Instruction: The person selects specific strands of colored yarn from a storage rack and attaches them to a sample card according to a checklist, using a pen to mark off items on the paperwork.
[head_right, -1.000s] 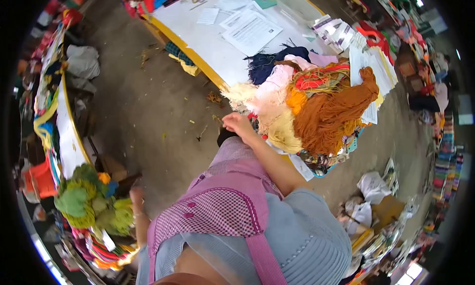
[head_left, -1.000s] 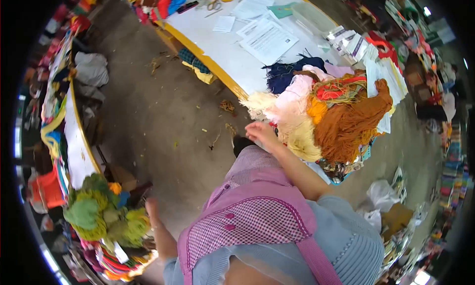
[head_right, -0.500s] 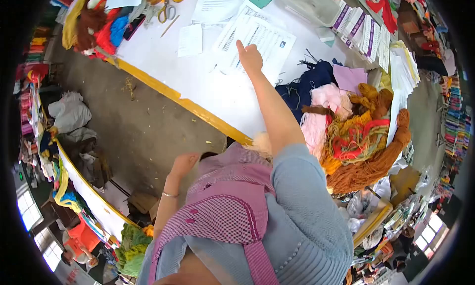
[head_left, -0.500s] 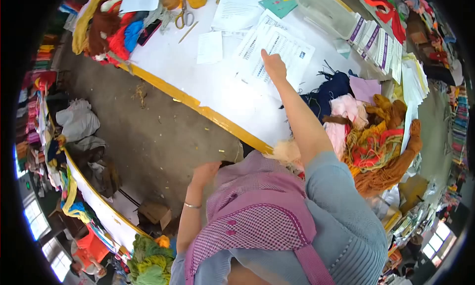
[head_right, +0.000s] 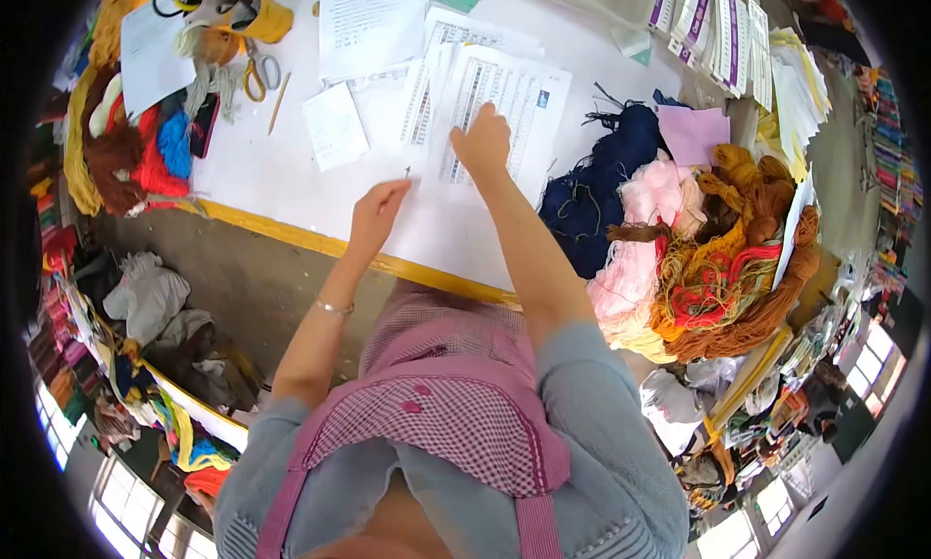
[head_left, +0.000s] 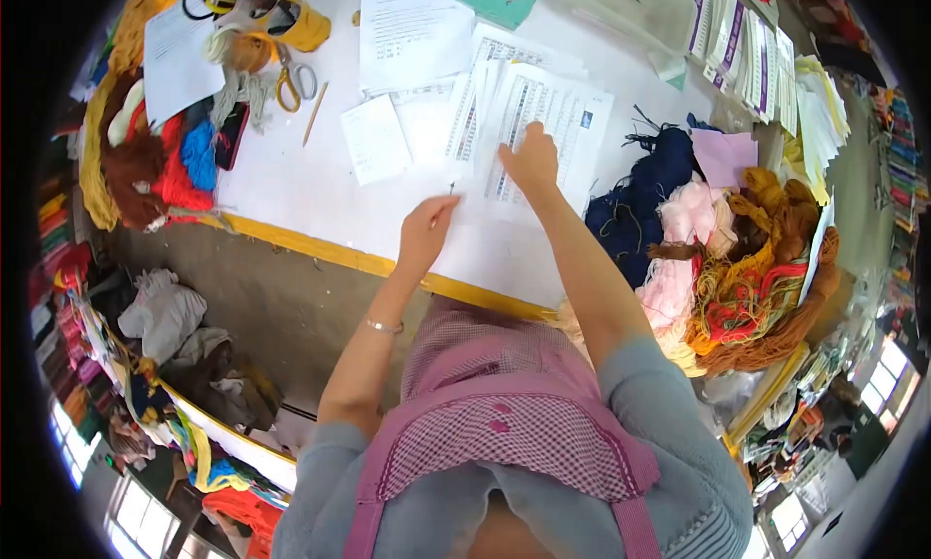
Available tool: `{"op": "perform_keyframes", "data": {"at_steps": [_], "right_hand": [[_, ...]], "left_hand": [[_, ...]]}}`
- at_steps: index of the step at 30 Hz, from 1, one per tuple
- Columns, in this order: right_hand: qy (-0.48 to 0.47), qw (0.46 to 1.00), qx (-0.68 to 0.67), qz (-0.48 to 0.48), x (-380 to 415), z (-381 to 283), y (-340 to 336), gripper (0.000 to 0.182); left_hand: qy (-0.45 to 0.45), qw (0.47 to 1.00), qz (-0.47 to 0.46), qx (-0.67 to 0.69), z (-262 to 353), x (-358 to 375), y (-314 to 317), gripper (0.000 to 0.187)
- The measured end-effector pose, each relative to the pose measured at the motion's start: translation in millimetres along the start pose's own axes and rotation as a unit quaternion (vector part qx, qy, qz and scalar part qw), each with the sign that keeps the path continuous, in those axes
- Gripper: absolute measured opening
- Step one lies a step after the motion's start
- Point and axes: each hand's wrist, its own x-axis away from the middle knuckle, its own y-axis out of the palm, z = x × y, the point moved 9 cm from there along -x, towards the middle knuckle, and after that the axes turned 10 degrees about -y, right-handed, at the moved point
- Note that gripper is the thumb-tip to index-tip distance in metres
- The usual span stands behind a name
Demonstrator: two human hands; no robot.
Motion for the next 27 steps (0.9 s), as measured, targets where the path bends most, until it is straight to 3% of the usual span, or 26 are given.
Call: {"op": "perform_keyframes", "data": {"at_steps": [2, 5, 7, 10, 14, 16, 17, 19, 21, 23, 24, 26, 27], "right_hand": [[0.027, 0.997, -0.067, 0.003, 3.9, 14.8, -2.3, 0.057], [0.093, 0.976, -0.197, 0.026, 9.3, 23.6, -15.9, 0.049], [0.140, 0.955, -0.258, 0.040, 17.5, 33.5, -15.0, 0.047], [0.154, 0.935, -0.317, 0.044, 16.0, 40.5, -10.1, 0.048], [0.173, 0.939, -0.295, 0.045, 14.9, 29.3, -20.6, 0.047], [0.171, 0.950, -0.259, 0.039, 16.9, 21.8, -26.3, 0.047], [0.129, 0.960, -0.243, 0.057, 15.5, 14.9, -31.2, 0.044], [0.085, 0.967, -0.227, 0.073, 10.5, 10.7, -34.8, 0.040], [0.087, 0.983, -0.158, 0.026, 8.3, 20.3, -31.2, 0.032], [0.093, 0.977, -0.187, 0.049, 13.8, 23.5, -39.2, 0.028], [0.098, 0.969, -0.216, 0.072, 18.9, 23.7, -46.1, 0.026], [0.117, 0.964, -0.220, 0.092, 28.5, 30.9, -55.0, 0.027], [0.135, 0.958, -0.225, 0.114, 34.5, 37.4, -61.2, 0.029]], "left_hand": [[0.087, 0.996, 0.007, 0.029, 37.3, -37.9, 12.1, 0.024], [0.108, 0.993, 0.007, 0.038, 51.4, -102.5, 44.6, 0.031], [0.078, 0.995, 0.019, -0.057, 57.5, -127.4, 60.3, 0.041], [0.010, 0.996, 0.003, -0.092, 44.5, -142.2, 70.1, 0.048], [-0.089, 0.992, -0.071, -0.056, 41.7, -128.0, 75.2, 0.042], [0.097, 0.988, 0.012, -0.120, 64.9, -114.1, 69.6, 0.030], [0.095, 0.988, 0.011, -0.120, 67.7, -110.2, 69.4, 0.030], [0.213, 0.961, -0.023, -0.177, 93.7, -95.1, 78.8, 0.022], [0.217, 0.961, -0.066, -0.161, 99.1, -94.4, 81.3, 0.020], [0.245, 0.965, 0.028, -0.087, 106.2, -98.6, 61.0, 0.023], [0.243, 0.966, 0.027, -0.086, 109.4, -102.1, 57.6, 0.023], [0.087, 0.996, 0.031, 0.003, 91.3, -123.6, 41.1, 0.023], [0.078, 0.996, 0.032, 0.014, 80.4, -132.0, 42.9, 0.031]]}}
